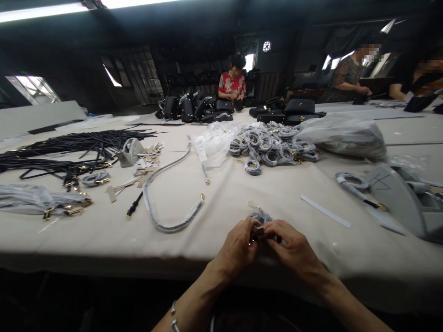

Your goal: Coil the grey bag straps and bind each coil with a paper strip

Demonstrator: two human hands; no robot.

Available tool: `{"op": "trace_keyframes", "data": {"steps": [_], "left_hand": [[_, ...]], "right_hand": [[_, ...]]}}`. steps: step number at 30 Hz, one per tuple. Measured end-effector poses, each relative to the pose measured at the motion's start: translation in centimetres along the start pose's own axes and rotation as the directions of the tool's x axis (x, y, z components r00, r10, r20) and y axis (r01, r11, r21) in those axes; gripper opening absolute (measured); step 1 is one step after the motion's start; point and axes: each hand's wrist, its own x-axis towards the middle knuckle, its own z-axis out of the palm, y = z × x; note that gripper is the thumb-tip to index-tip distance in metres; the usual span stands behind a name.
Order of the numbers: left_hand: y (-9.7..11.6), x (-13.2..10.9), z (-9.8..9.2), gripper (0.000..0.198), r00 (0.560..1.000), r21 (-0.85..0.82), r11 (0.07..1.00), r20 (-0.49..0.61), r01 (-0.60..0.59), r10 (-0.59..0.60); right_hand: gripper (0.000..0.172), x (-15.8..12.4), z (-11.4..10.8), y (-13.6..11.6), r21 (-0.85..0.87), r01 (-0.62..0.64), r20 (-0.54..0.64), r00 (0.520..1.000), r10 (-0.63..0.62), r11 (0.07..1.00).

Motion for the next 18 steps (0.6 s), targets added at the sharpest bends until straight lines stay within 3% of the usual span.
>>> {"op": "trace_keyframes", "data": {"steps": [4, 6, 8, 11, 15, 18], "left_hand": [[-0.9, -0.3, 1.0, 0.051, 1.0, 0.039, 0.999, 0.001, -0.029, 0.029], [-1.4, -0.5, 1.5, 0.05, 0.998, 0.05, 0.998, -0.05, -0.043, 0.045], [-1.7, -0.6, 1.8, 0.05, 0.992, 0.085, 0.994, -0.101, -0.062, 0.07], [-1.8, -0.8, 1.7, 0.046, 0.99, 0.218, 0.972, -0.09, -0.089, 0.111], [-1.7, -0.4, 1.3, 0.042, 0.994, 0.389, 0.916, 0.003, -0.099, 0.106], [-1.6, 0.2, 1.0, 0.038, 0.996, 0.351, 0.933, -0.004, -0.079, 0.086]], "right_hand": [[0.015, -0.6, 0.6, 0.6, -0.012, -0.146, -0.037, 0.989, 0.145, 0.989], [0.024, -0.7, 0.7, 0.9, -0.012, -0.085, -0.082, 0.993, 0.084, 0.996], [0.03, -0.7, 0.8, 1.1, -0.027, 0.06, -0.076, 0.995, -0.062, 0.998], [0.03, -0.7, 0.8, 1.3, -0.074, 0.199, -0.058, 0.977, -0.204, 0.977], [0.023, -0.2, 0.4, 1.5, -0.017, 0.175, -0.039, 0.984, -0.175, 0.985], [0.02, 0.6, -0.4, 1.4, 0.059, 0.087, 0.021, 0.996, -0.089, 0.994]]}}
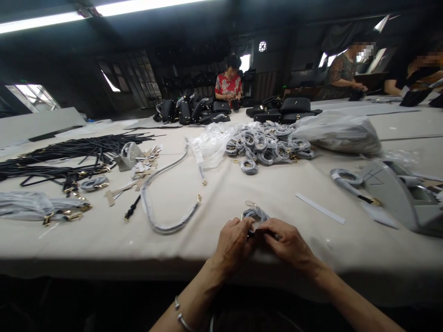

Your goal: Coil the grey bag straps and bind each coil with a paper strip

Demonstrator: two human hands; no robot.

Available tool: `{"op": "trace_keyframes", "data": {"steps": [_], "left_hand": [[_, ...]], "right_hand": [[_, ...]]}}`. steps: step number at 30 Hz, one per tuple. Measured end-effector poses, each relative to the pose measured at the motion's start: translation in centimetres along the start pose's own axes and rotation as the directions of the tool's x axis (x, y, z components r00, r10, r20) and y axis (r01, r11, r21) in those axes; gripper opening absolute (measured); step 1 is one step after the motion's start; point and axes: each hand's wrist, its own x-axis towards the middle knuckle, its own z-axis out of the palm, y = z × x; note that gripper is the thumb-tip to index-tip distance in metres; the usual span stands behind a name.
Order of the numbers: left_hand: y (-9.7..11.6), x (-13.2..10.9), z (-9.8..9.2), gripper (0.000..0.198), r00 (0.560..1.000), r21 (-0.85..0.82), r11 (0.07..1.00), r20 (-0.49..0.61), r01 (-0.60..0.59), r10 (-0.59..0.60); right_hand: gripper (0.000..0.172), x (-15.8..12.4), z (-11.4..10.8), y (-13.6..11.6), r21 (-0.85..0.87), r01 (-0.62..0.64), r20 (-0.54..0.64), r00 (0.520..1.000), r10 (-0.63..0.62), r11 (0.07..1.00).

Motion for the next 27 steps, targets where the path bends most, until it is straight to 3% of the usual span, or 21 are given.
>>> {"op": "trace_keyframes", "data": {"steps": [5, 11, 17, 19, 24, 27], "left_hand": [[0.9, 0.8, -1.1, 0.019, 0.992, -0.27, 0.956, -0.011, 0.115, -0.122], [2.8, 1.6, -2.8, 0.019, 0.971, -0.444, 0.864, 0.11, 0.238, -0.211], [4.2, 1.2, -3.7, 0.027, 0.97, -0.507, 0.828, 0.144, 0.24, -0.193], [4.5, 1.1, -3.8, 0.028, 0.968, -0.487, 0.836, 0.136, 0.251, -0.211], [5.0, 1.3, -3.8, 0.028, 0.962, -0.435, 0.857, 0.127, 0.275, -0.243], [5.3, 1.7, -3.7, 0.028, 0.961, -0.394, 0.877, 0.11, 0.277, -0.254]], "right_hand": [[0.023, 1.7, -2.1, -1.2, 0.095, -0.068, 0.172, 0.984, 0.05, 0.993], [0.016, 3.6, -4.8, -3.6, -0.038, -0.029, 0.39, 0.92, 0.042, 0.999], [0.011, 4.1, -6.0, -5.0, 0.176, -0.417, 0.552, 0.792, 0.261, 0.892], [0.013, 4.1, -6.1, -5.3, 0.159, -0.394, 0.539, 0.803, 0.254, 0.905], [0.018, 4.1, -6.1, -6.5, -0.106, -0.111, 0.452, 0.88, 0.147, 0.988], [0.016, 4.2, -6.0, -6.8, -0.185, -0.123, 0.433, 0.881, 0.193, 0.975]]}}
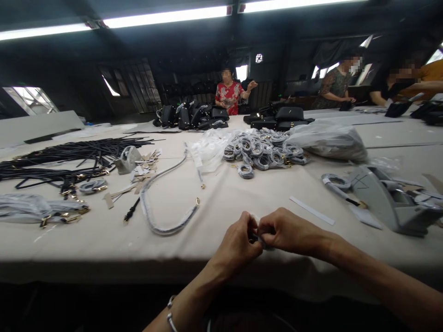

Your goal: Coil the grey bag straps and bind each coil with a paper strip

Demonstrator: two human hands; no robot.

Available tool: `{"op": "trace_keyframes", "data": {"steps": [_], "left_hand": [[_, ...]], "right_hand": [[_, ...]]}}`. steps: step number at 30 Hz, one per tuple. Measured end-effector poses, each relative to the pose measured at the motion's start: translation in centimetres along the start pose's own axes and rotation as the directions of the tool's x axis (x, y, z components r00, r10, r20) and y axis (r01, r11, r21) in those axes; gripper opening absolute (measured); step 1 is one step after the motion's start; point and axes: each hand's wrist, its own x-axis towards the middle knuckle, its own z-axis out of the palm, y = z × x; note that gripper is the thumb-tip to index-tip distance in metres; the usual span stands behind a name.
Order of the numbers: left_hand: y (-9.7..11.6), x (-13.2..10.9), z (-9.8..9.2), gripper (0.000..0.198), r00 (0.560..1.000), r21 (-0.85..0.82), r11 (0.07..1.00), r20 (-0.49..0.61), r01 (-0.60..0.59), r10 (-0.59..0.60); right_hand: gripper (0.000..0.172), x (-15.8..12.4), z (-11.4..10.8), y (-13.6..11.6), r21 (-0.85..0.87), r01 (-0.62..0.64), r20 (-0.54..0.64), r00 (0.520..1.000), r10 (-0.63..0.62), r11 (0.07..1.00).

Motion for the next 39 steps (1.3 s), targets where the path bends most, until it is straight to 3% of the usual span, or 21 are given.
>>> {"op": "trace_keyframes", "data": {"steps": [7, 12, 16, 19, 21, 24, 27, 31, 34, 39], "left_hand": [[0.5, 0.5, 0.9, 0.032, 0.999, 0.11, 0.994, -0.035, -0.021, 0.025], [0.8, 0.9, 0.9, 0.031, 0.998, 0.109, 0.994, -0.064, 0.01, -0.003], [0.7, 0.9, 0.3, 0.019, 1.0, 0.11, 0.994, -0.006, -0.014, 0.015], [0.4, 0.7, 0.0, 0.009, 0.999, 0.188, 0.981, 0.027, -0.044, 0.039], [0.1, 0.6, 0.0, 0.008, 0.999, 0.121, 0.992, 0.029, -0.027, 0.024], [-0.5, 0.7, 0.0, 0.005, 0.998, -0.17, 0.985, 0.059, 0.044, -0.035], [-0.9, 0.9, 0.0, 0.013, 0.982, -0.426, 0.888, 0.139, 0.173, -0.125], [-1.5, 1.3, 0.1, 0.018, 0.953, -0.644, 0.703, 0.221, 0.301, -0.206], [-1.8, 1.3, 0.2, 0.016, 0.929, -0.727, 0.579, 0.284, 0.369, -0.236], [-1.8, 0.5, 0.3, 0.024, 0.885, -0.755, 0.463, 0.409, 0.464, -0.221]], "right_hand": [[0.014, 0.5, 0.2, 0.9, 0.025, -0.114, -0.047, 0.992, 0.115, 0.993], [0.015, 0.3, 0.1, 0.7, -0.018, -0.118, -0.102, 0.988, 0.116, 0.993], [0.014, 0.0, 0.4, 0.6, -0.185, -0.018, -0.172, 0.985, -0.014, 0.982], [0.016, -0.3, 0.9, 1.0, -0.322, 0.088, -0.144, 0.98, -0.141, 0.943], [0.015, -0.4, 1.3, 1.4, -0.348, 0.122, -0.135, 0.975, -0.178, 0.93], [0.011, -0.7, 1.5, 1.8, -0.379, 0.173, -0.153, 0.957, -0.245, 0.909], [0.013, -1.0, 1.4, 1.9, -0.407, 0.252, -0.193, 0.916, -0.352, 0.878], [0.021, -1.4, 1.3, 1.4, -0.439, 0.352, -0.271, 0.826, -0.495, 0.827], [0.023, -2.0, 1.4, 1.0, -0.533, 0.391, -0.261, 0.768, -0.585, 0.75], [0.025, -3.1, 1.4, 1.1, -0.648, 0.413, -0.174, 0.738, -0.652, 0.64]]}}
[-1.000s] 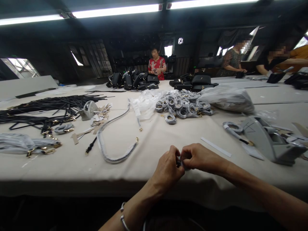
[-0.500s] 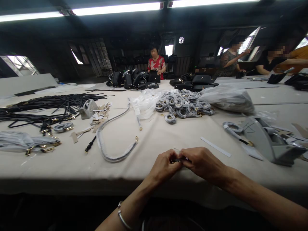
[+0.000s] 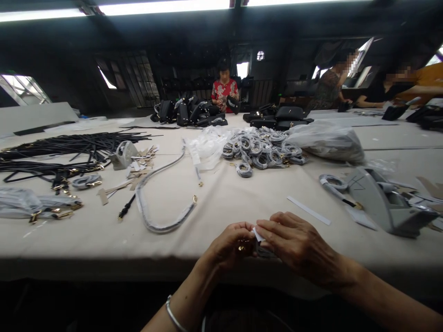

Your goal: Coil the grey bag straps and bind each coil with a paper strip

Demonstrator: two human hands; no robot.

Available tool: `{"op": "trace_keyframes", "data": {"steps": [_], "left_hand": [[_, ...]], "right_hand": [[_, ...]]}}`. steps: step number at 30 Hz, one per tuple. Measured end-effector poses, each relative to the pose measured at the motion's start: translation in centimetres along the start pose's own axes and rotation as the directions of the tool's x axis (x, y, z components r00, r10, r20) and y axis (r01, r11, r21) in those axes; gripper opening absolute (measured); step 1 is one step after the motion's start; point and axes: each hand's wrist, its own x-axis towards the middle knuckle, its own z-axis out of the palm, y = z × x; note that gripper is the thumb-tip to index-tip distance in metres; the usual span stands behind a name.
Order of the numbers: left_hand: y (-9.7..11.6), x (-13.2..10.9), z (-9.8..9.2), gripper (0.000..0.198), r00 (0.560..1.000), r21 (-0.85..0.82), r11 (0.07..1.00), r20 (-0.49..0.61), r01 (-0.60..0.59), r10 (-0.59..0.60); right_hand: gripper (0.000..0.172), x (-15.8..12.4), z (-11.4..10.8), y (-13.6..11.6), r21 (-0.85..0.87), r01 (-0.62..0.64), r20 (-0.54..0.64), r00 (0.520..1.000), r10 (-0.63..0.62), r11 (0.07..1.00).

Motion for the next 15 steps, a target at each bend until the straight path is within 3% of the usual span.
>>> {"op": "trace_keyframes", "data": {"steps": [3, 6, 8, 9, 10, 12, 14, 15], "left_hand": [[-0.1, 0.0, 0.6, 0.025, 1.0, -0.003, 1.0, -0.012, -0.025, 0.025], [0.1, 0.6, 1.1, 0.024, 0.992, 0.049, 0.996, -0.097, -0.07, 0.075], [0.4, 0.9, 1.2, 0.023, 0.981, 0.075, 0.993, -0.162, -0.095, 0.106], [0.5, 1.0, 1.2, 0.022, 0.974, 0.09, 0.99, -0.188, -0.107, 0.123], [0.6, 1.0, 1.1, 0.022, 0.968, 0.106, 0.987, -0.211, -0.12, 0.14], [0.7, 1.0, 0.9, 0.022, 0.955, 0.138, 0.98, -0.239, -0.144, 0.174], [0.6, 1.2, 0.8, 0.024, 0.947, 0.158, 0.973, -0.248, -0.17, 0.206], [0.5, 1.3, 0.9, 0.026, 0.943, 0.164, 0.969, -0.248, -0.183, 0.22]], "right_hand": [[0.031, -0.5, 0.0, 0.0, 0.061, -0.006, 0.011, 1.0, 0.006, 0.998], [0.03, -1.4, -0.7, 0.4, 0.225, -0.124, -0.016, 0.991, 0.131, 0.966], [0.027, -3.0, -2.2, 1.6, 0.267, -0.268, -0.108, 0.946, 0.305, 0.926], [0.025, -4.3, -3.2, 2.6, 0.247, -0.382, -0.178, 0.886, 0.429, 0.891], [0.023, -5.8, -4.5, 3.9, 0.214, -0.522, -0.258, 0.785, 0.563, 0.825], [0.022, -9.8, -7.6, 7.0, 0.154, -0.81, -0.401, 0.472, 0.785, 0.565], [0.028, -14.1, -10.8, 10.3, 0.131, -0.962, -0.471, 0.153, 0.869, 0.24], [0.028, -16.2, -12.1, 11.9, 0.121, -0.983, -0.477, 0.064, 0.877, 0.137]]}}
